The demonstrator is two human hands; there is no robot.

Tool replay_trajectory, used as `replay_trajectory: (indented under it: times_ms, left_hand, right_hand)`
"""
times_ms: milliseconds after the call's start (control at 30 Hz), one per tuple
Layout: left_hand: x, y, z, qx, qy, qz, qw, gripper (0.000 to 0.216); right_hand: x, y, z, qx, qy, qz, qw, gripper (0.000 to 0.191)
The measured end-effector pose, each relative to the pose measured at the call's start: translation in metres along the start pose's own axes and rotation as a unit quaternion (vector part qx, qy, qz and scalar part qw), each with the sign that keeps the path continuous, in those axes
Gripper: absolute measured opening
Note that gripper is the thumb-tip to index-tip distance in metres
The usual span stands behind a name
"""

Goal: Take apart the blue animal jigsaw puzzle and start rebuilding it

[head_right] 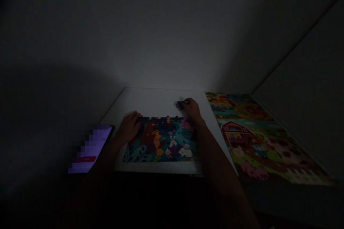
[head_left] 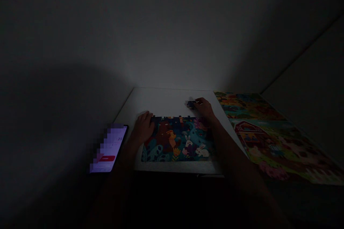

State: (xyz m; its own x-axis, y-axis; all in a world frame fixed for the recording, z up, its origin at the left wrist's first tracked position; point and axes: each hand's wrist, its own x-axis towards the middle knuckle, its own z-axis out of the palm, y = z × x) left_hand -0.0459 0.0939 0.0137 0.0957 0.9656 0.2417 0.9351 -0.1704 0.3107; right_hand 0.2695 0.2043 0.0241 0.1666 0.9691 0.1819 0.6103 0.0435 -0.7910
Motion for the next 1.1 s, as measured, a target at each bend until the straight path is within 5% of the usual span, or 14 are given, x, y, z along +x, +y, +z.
replay_trajectory:
  times_ms: [867, 1100]
  left_hand:
    - [0.004, 0.007, -0.003, -0.02, 0.004, -0.032, 0.999, 0.039]
    - [0.003, 0.019, -0.01, 0.015, 0.01, -0.019, 1.0, 0.03]
  right_hand:
    - [0.002, 0.004, 0.003, 0.006, 0.02, -0.016, 1.0, 0.023]
    - [0.0, -0.007, 0.0, -0.036, 0.093, -0.062, 0.993, 0.027]
